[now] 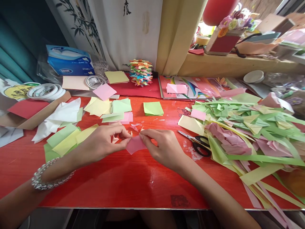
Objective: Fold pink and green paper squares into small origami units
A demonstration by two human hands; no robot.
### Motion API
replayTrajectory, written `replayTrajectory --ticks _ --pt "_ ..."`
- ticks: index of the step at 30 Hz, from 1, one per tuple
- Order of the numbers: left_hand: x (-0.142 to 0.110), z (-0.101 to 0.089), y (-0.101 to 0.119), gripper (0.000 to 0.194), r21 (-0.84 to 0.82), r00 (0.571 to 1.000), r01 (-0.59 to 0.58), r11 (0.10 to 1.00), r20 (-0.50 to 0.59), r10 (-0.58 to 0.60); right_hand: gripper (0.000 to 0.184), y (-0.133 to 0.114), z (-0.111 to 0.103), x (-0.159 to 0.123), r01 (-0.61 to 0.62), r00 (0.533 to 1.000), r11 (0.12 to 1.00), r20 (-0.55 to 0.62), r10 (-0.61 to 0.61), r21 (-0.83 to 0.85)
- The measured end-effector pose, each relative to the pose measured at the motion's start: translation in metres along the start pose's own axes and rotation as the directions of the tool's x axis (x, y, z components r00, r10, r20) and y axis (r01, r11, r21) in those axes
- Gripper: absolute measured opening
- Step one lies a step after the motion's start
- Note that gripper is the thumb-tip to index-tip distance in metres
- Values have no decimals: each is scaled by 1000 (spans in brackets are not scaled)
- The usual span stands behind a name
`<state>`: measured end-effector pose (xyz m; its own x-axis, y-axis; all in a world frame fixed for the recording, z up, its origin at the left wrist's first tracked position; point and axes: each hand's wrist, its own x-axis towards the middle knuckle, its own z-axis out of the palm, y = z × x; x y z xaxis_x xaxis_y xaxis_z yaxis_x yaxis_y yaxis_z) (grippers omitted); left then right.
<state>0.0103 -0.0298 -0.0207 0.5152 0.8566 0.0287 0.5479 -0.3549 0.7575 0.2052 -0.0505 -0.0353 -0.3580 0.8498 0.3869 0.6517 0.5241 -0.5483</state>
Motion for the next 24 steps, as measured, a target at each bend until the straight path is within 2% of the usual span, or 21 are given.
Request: replayTrajectory --ticks 3,5,7,9,11,12,14,16,18,21,24 --pt "1 -9 0 8 12 1000 9 1000 9 -9 16 1 -6 2 -56 998 998 -20 56 25" --pt "2 -15 -1 12 60 999 42 997 24 -44 15 3 -12 3 -124 989 991 -80 127 42" --pt "4 -17 -4 14 154 999 30 988 -36 -24 15 7 -17 5 -210 965 973 -138 222 98" --pt "5 -14 -6 12 289 970 -92 953 -189 151 17 10 -17 7 -304 937 933 -120 329 191" --pt "5 -6 -9 18 423 877 -282 861 -250 410 21 11 -12 9 -392 911 858 7 413 331" --pt "5 0 -10 25 463 841 -373 804 -198 504 22 11 -9 9 -431 896 796 98 433 425" --pt "4 11 -13 37 503 809 -475 722 -74 583 19 9 -3 10 -500 861 607 279 426 618" --pt "3 19 -16 38 537 814 -476 696 -31 580 27 5 0 11 -549 827 438 385 410 712" --pt "3 23 -19 36 552 826 -446 704 -50 562 47 2 0 11 -567 807 353 414 422 744" --pt "3 23 -20 43 527 838 -443 725 -42 543 62 -1 0 10 -549 803 338 371 467 764" --pt "3 22 -17 57 516 855 -448 730 8 518 62 1 5 8 -513 822 392 305 480 764"
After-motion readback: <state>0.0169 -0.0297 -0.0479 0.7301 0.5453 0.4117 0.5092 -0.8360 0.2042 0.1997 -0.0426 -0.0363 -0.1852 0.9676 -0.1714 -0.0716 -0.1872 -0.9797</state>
